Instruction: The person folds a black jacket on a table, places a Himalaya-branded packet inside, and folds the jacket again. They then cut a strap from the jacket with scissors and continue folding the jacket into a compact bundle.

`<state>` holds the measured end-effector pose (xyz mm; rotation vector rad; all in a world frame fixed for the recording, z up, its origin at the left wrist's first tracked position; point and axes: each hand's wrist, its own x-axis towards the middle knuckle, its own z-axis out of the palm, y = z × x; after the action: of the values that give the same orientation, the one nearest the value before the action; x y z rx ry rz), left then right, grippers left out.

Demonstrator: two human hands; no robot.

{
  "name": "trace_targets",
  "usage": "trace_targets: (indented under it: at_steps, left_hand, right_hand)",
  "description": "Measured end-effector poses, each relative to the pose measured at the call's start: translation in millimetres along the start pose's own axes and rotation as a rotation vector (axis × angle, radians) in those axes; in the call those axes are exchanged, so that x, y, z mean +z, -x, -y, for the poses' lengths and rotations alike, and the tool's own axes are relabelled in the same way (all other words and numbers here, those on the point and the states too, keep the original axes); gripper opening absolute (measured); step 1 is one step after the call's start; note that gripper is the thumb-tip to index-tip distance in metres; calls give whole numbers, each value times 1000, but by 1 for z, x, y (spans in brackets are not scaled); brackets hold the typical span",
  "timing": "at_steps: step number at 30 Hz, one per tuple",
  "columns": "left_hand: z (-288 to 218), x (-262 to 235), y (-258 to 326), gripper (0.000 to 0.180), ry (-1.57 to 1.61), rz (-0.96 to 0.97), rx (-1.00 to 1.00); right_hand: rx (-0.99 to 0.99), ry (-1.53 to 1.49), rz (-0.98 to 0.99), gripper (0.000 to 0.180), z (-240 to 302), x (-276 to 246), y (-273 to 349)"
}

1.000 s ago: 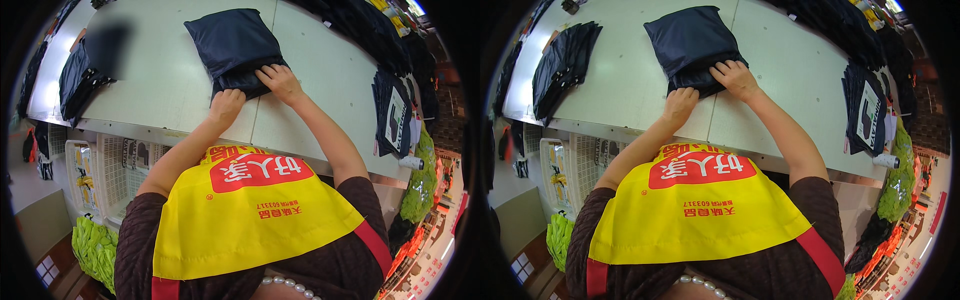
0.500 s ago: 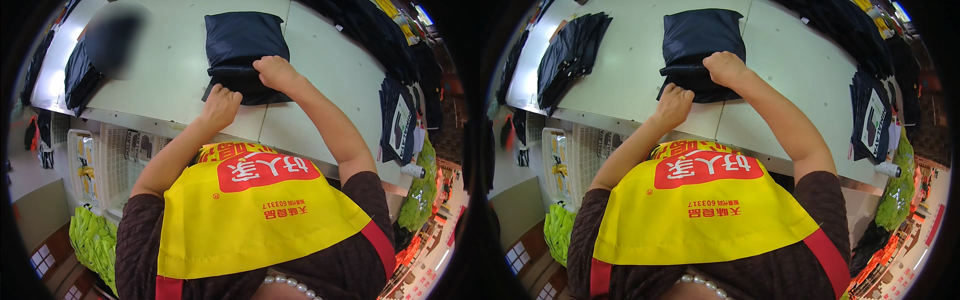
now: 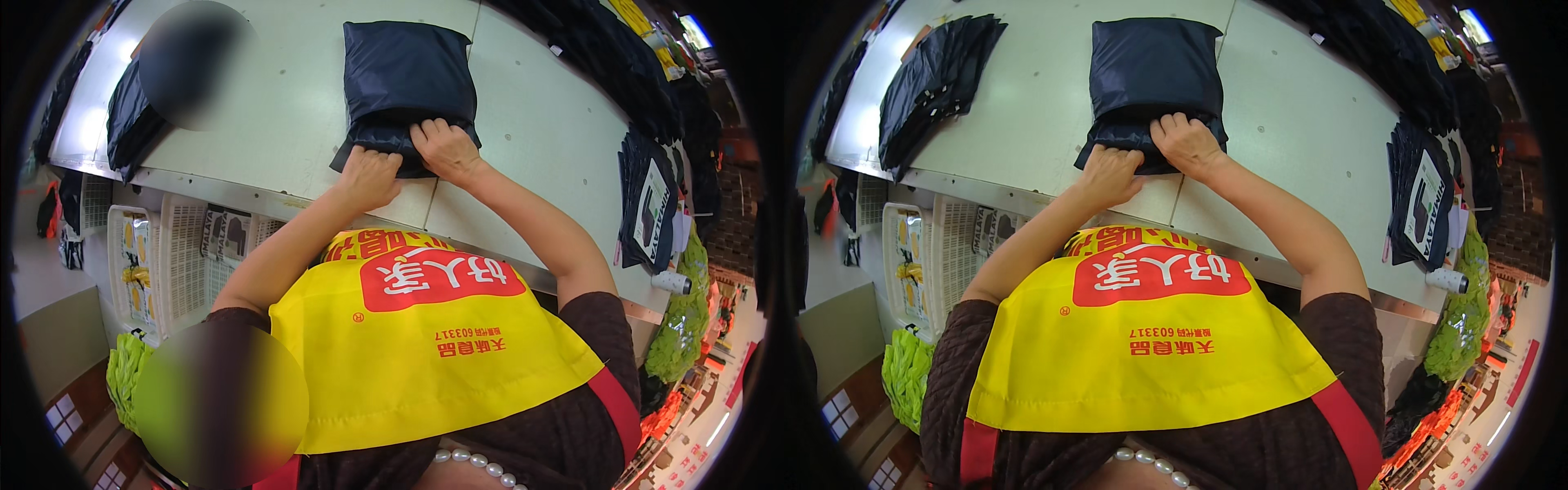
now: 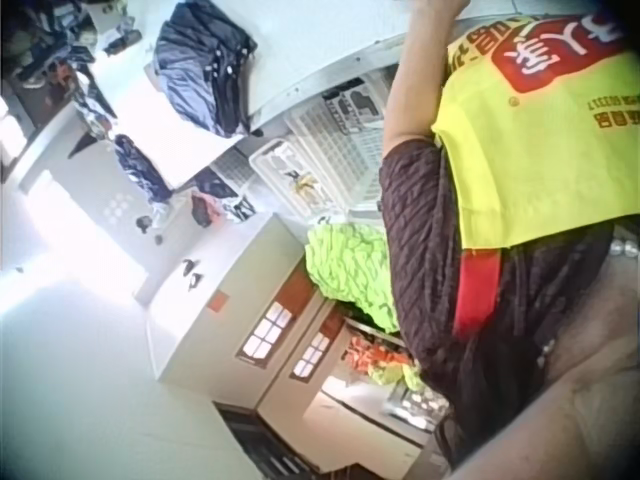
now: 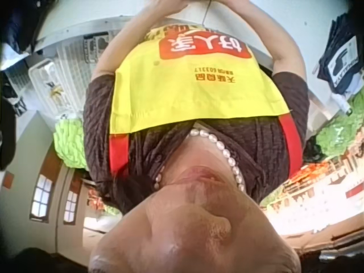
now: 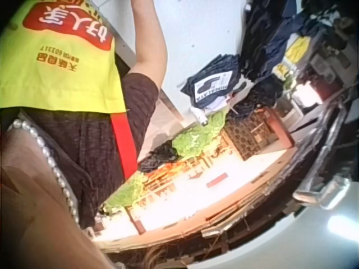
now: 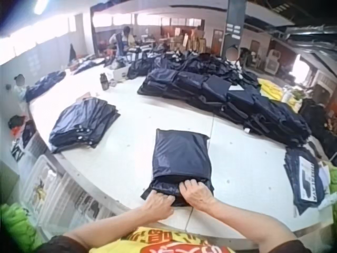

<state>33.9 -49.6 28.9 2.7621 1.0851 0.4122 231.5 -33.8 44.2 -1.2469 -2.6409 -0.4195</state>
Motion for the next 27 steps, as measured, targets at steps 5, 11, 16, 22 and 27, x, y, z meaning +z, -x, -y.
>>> trace_targets:
  at_steps: [5, 11, 16, 22, 27]
  left_hand:
    - [-18, 1, -17, 20, -17, 70, -123]
    - [-55, -1, -25, 17, 294, 76, -88]
    - [-26, -53, -9, 18, 122, -73, -145]
    - [34, -89, 2, 29, -40, 258, -132]
    - [67, -102, 5, 35, -103, 424, -230]
  right_hand:
    - [-16, -136, -31, 2, -16, -5, -18]
    - [35, -360, 256, 18, 12, -14, -63]
    - [43, -559, 507, 26, -12, -5, -42]
    - [101, -591, 675, 27, -13, -29, -16]
    - [56, -560, 367, 25, 12, -24, -4]
